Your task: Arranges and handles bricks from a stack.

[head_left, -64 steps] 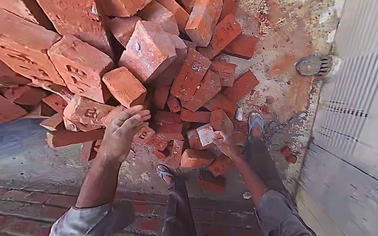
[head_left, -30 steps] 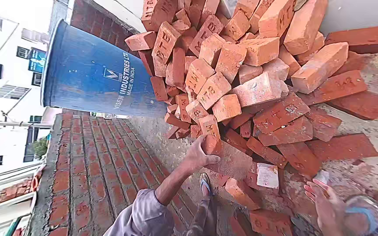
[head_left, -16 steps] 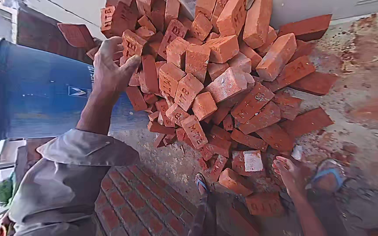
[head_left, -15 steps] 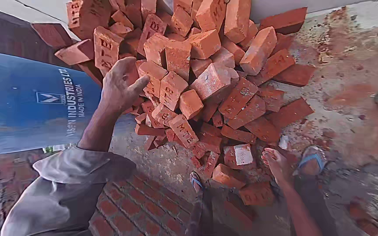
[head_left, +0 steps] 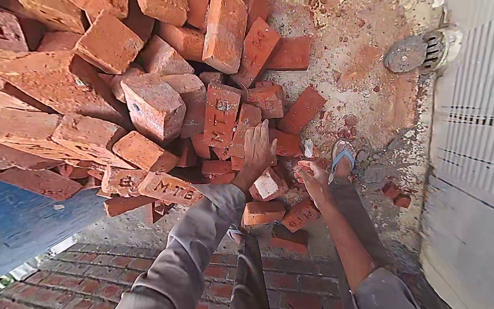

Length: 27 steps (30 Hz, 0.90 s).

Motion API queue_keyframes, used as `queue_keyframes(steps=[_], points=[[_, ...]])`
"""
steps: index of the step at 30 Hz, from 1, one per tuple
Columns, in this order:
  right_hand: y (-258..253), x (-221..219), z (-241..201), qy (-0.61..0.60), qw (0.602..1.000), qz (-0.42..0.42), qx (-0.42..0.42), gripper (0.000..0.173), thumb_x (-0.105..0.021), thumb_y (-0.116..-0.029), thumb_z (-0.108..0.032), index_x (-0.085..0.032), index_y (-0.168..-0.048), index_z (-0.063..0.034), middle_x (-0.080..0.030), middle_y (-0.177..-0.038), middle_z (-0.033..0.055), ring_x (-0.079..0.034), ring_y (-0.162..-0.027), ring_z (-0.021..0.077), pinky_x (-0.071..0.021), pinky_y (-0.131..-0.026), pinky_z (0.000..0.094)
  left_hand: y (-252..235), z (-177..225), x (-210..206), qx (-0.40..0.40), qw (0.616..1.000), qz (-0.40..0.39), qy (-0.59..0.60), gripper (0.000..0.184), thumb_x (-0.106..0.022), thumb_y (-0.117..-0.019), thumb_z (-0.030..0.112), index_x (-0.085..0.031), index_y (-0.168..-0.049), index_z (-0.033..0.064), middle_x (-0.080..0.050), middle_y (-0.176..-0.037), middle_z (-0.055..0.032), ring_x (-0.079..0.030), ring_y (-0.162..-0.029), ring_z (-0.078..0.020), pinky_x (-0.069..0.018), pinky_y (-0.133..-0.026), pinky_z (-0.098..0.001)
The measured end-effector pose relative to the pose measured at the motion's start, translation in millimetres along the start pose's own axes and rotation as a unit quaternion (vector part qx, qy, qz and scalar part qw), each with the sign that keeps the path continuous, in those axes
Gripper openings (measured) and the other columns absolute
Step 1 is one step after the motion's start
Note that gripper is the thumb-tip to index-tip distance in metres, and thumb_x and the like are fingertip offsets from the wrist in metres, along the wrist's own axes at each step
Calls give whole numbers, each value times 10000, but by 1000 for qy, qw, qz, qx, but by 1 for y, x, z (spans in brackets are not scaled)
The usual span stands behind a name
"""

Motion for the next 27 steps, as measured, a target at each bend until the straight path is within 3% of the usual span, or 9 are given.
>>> queue_keyframes(steps=[2,4,7,10,13,17,21,25,27], points=[[-4,-1,-3,-5,1000,-2,2,338,-678,-967,-300,-684,-1251,-118,-746,-1141,37,-748,-949,178,-658,-800,376,-13,-8,30,11,997,71,-28,659,-664,-931,492,-518,-1447,109,-551,-1358,-199,-541,-1224,-397,-466,-995,-533],[-4,-3,-5,-13,1000,-4,1,338,-681,-969,-291,-680,-1253,-108,-747,-1140,48,-751,-944,184,-661,-795,376,-21,-24,43,61,996,67,-9,744,-678,-900,585,-509,-1430,92,-516,-1362,-234,-535,-1203,-433,-495,-942,-559],[-7,-4,-9,-7,1000,-8,5,340,-680,-972,-295,-678,-1257,-110,-748,-1135,46,-754,-939,186,-663,-793,377,-53,-57,59,145,986,80,-12,848,-584,-898,649,-461,-1510,74,-389,-1573,-243,-399,-1430,-434,-377,-1142,-550],[-4,-9,-3,5,1000,-19,-2,338,-684,-971,-297,-676,-1257,-118,-746,-1136,46,-753,-943,190,-663,-798,379,-87,-72,81,62,996,-18,-64,721,-490,-1022,531,-389,-1561,63,-244,-1672,-203,-180,-1566,-370,-178,-1273,-512],[5,-14,3,13,1000,-25,-7,334,-688,-969,-285,-680,-1260,-120,-739,-1163,48,-752,-960,196,-665,-808,385,-139,-96,67,-36,989,-65,-130,621,-487,-997,576,-590,-1362,84,-625,-1350,-187,-550,-1322,-377,-390,-1132,-548],[7,-15,8,30,999,-30,-5,334,-691,-965,-269,-677,-1260,-112,-739,-1165,52,-752,-965,199,-666,-809,389,-186,-110,56,7,955,-247,-163,771,-416,-946,751,-642,-1299,104,-672,-1248,-213,-608,-1217,-444,-485,-923,-673],[10,-19,9,30,999,-34,-9,329,-694,-964,-278,-683,-1254,-122,-747,-1148,45,-755,-951,191,-665,-801,385,-165,-105,57,-11,957,-226,-181,844,-433,-914,781,-594,-1298,48,-638,-1274,-223,-572,-1258,-426,-458,-986,-632],[9,-21,7,21,999,-40,-10,333,-693,-964,-284,-680,-1259,-130,-745,-1153,38,-752,-959,185,-662,-813,381,-100,-92,81,-48,964,-197,-171,858,-467,-904,691,-424,-1541,118,-573,-1356,-241,-525,-1286,-438,-413,-1042,-602],[7,-21,4,10,999,-38,-13,339,-687,-967,-286,-677,-1266,-126,-742,-1154,46,-750,-964,188,-660,-812,383,-52,-89,93,-79,960,-193,-187,967,-625,-819,632,-332,-1604,148,-557,-1384,-239,-514,-1301,-427,-389,-1086,-580]])
Point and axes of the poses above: each hand's wrist, its own y-axis away from the middle knuckle, its own x-axis out of the back of the hand, z = x × y, the point moved 4 cm from there along -y, towards the middle knuckle
